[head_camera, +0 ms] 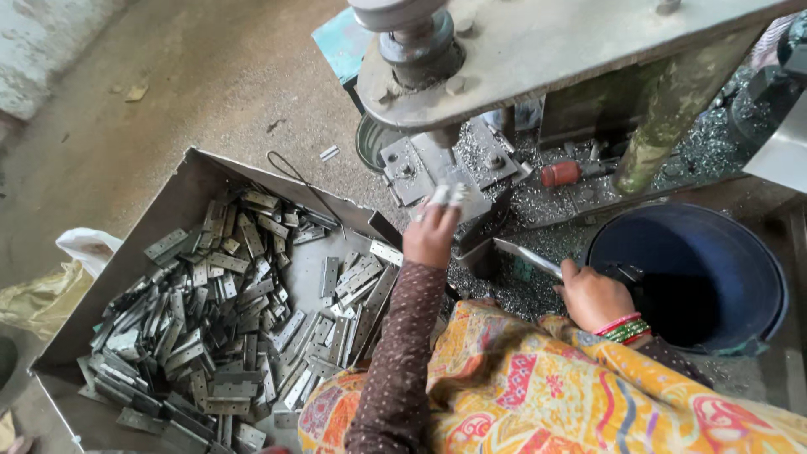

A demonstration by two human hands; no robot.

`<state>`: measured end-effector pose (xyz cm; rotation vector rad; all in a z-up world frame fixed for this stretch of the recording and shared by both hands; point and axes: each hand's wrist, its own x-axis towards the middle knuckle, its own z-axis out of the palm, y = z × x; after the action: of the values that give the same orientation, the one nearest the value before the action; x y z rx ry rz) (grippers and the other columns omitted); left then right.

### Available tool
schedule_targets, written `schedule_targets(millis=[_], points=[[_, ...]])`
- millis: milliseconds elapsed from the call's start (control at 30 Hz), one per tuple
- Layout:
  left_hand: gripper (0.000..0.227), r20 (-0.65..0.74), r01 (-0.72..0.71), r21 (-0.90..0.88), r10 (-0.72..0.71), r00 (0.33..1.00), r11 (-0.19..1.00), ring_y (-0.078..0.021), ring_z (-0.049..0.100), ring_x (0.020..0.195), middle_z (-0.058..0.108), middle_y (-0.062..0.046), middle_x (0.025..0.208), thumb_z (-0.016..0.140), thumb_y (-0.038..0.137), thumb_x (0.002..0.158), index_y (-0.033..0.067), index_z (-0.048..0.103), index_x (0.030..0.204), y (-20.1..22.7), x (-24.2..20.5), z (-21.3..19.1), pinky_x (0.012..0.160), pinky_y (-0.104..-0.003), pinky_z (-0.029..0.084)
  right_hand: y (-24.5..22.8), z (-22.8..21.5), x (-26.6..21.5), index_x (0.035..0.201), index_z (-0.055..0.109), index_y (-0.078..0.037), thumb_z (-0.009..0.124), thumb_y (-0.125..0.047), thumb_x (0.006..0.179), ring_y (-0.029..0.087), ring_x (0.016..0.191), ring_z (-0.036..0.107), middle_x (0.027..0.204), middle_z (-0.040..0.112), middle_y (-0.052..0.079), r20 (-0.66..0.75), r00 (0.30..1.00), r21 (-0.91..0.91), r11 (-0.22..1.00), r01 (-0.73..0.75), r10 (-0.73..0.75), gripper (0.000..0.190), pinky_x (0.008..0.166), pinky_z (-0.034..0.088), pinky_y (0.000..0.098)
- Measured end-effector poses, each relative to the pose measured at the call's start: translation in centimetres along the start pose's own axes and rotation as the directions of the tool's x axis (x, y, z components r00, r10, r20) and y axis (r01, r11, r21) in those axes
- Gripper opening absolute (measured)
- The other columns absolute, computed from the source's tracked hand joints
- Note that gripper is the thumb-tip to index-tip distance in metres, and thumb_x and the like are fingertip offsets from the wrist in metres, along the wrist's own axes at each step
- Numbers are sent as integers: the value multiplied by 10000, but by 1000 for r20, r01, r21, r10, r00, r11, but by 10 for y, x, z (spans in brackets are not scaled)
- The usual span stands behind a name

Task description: The person repeatedly picks small metal pieces from a bin, places them under a drill press, and operates the lever to drill holes. They then return the processed pieces to the bin. The task is performed continuously throughout the clip.

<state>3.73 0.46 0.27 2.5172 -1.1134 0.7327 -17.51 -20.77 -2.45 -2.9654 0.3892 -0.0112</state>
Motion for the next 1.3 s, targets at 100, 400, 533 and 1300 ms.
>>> schedule_targets(millis=[100, 400, 533, 1300], points=[[384, 159, -66, 59, 55, 986, 996, -244, 599, 1263, 610, -86, 1370, 597, 76, 916, 161, 617, 1290, 14, -9, 19, 1157, -440, 425, 2, -2, 1, 966, 502, -108, 649, -393, 878, 344, 616, 695, 723, 652, 132, -7, 1000, 20, 1000, 8, -8, 333, 493, 551, 470], [424, 301, 210, 282, -294, 907, 936, -268, 374, 1431, 439, -124, 1519, 490, 171, 941, 70, 552, 1348, 41, 2, 26, 1208, -544, 170, 0, -5, 3, 976, 496, -108, 641, -398, 888, 345, 601, 694, 707, 646, 133, -3, 1000, -8, 1000, 3, -3, 336, 492, 555, 463], [315, 300, 282, 263, -356, 885, 923, -289, 413, 1420, 492, -132, 1492, 455, 162, 996, 70, 670, 1207, 34, 25, 37, 1219, -550, 173, 2, -3, 2, 968, 497, -102, 636, -392, 885, 344, 609, 696, 717, 648, 135, 1, 1000, 0, 1000, 23, -23, 332, 489, 557, 463], [317, 353, 289, 253, -366, 861, 923, -304, 461, 1372, 495, -152, 1463, 511, 234, 955, 104, 688, 1183, 25, 41, 37, 1207, -534, 125, 37, 62, 5, 1237, 413, -111, 430, -298, 966, 422, 852, 715, 962, 659, 265, 272, 961, -9, 999, -48, 49, 329, 711, 569, 541]])
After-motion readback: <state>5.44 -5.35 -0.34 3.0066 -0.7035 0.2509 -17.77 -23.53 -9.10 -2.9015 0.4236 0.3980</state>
